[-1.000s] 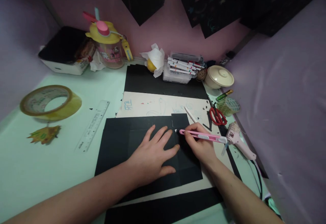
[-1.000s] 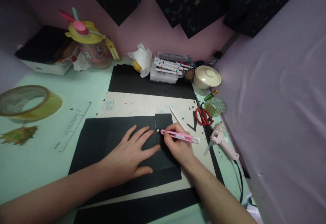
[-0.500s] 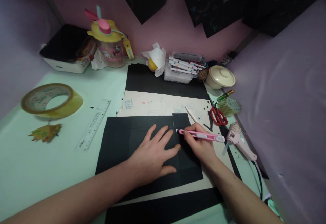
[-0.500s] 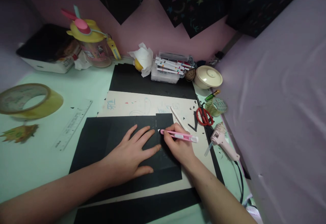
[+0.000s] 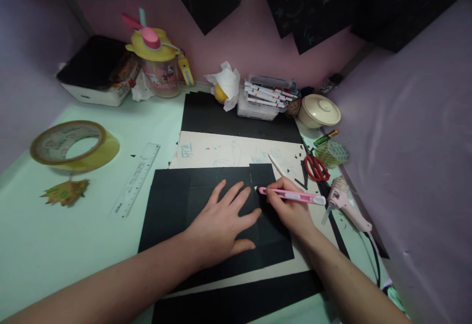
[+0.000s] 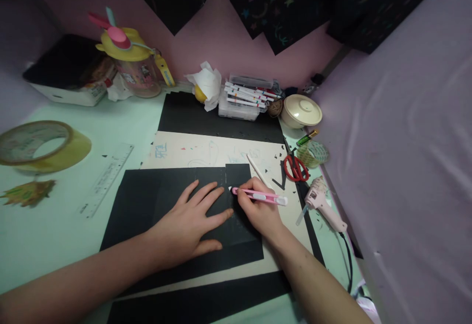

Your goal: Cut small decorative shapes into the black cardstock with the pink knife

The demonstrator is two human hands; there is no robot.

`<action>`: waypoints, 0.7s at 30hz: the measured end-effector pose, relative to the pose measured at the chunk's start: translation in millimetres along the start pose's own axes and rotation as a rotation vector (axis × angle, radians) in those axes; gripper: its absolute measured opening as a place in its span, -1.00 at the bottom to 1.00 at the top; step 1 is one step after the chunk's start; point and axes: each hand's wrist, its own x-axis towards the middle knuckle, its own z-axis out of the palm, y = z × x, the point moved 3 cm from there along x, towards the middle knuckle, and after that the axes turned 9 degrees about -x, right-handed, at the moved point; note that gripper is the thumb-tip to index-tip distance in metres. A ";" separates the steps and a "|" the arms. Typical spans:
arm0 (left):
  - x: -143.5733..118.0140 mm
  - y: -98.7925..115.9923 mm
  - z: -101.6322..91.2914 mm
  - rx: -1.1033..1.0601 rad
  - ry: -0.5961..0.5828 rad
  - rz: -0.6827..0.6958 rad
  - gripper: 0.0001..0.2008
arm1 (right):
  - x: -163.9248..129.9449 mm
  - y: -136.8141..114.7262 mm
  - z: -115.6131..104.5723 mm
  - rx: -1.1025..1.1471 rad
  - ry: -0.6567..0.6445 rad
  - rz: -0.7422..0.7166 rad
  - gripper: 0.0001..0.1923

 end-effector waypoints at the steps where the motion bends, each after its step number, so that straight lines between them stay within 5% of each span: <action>1: 0.0 0.0 0.1 0.002 -0.003 0.002 -0.42 | 0.0 0.1 -0.3 0.015 0.008 0.005 -0.85; 21: -0.3 0.0 -0.5 0.009 -0.005 0.016 -0.43 | -1.4 -0.9 -5.1 0.038 0.130 0.012 -0.94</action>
